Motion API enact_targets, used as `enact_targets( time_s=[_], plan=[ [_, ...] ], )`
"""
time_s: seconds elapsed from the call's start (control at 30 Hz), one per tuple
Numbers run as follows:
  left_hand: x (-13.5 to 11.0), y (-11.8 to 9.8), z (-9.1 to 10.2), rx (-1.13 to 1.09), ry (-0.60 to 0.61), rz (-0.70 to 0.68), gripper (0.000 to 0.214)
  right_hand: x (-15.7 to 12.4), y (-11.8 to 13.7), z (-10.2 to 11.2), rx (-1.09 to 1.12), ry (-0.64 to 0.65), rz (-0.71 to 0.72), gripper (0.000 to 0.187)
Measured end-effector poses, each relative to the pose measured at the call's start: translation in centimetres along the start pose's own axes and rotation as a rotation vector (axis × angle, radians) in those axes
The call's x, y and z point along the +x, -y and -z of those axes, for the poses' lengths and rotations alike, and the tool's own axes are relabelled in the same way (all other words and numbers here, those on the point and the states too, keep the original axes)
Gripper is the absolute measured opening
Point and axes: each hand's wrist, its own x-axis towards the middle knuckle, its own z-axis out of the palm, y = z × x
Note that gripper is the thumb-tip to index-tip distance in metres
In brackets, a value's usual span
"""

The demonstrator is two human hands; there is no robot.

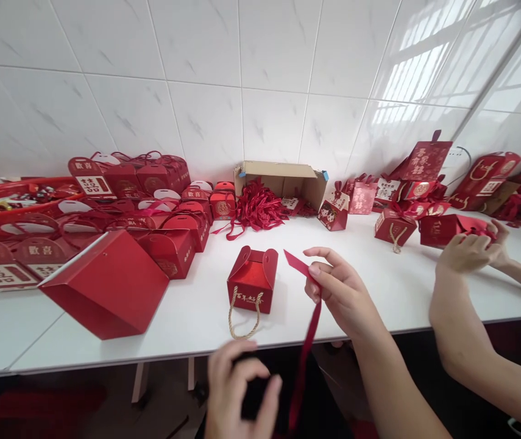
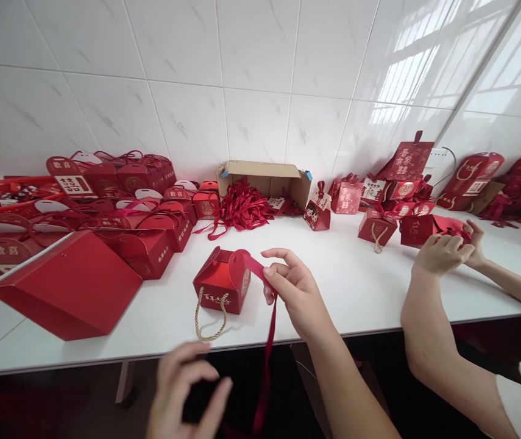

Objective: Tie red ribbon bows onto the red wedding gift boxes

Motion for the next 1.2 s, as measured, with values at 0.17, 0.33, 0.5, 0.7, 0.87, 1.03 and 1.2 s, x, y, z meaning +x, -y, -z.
enact_targets(
  time_s=[0.17, 0.33, 0.5, 0.7, 0.87, 1.03, 1.2],
  plan=[
    [8.7, 2.4, -0.7, 0.108, -0.235, 0.009, 0.038, 1.3, -0.9, -0.3, -0.027, -0.026, -0.038, 0.023],
    [13.3, 4.4, -2.4, -0.057, -0.141, 0.279, 0.036, 2.2, -2.1, -0.7, -0.002, -0.067, -0.072, 0.024],
    [14.3, 4.4, -2.7, 0.027, -0.055, 0.31, 0.035, 2.7, -2.5, -0.5, -0.012, -0.082, -0.081, 0.025],
    [14.1, 4.4, -2.4, 0.048, -0.009, 0.335, 0.032, 2.7, -2.5, -0.6, -0.024, -0.08, -0.103, 0.024],
    [13.9, 4.4, -2.2, -0.021, 0.025, 0.35, 0.03, 2.3, -2.3, -1.1, -0.031, -0.078, -0.142, 0.026],
    [13.1, 3.8, -1.9, -0.061, 0.057, 0.357, 0.032, 1.7, -2.5, -1.4, -0.038, -0.063, -0.166, 0.028],
    [11.9, 2.5, -0.8, -0.071, 0.129, 0.307, 0.043, 1.1, -2.9, -1.8, -0.07, -0.051, -0.151, 0.03]
  ],
)
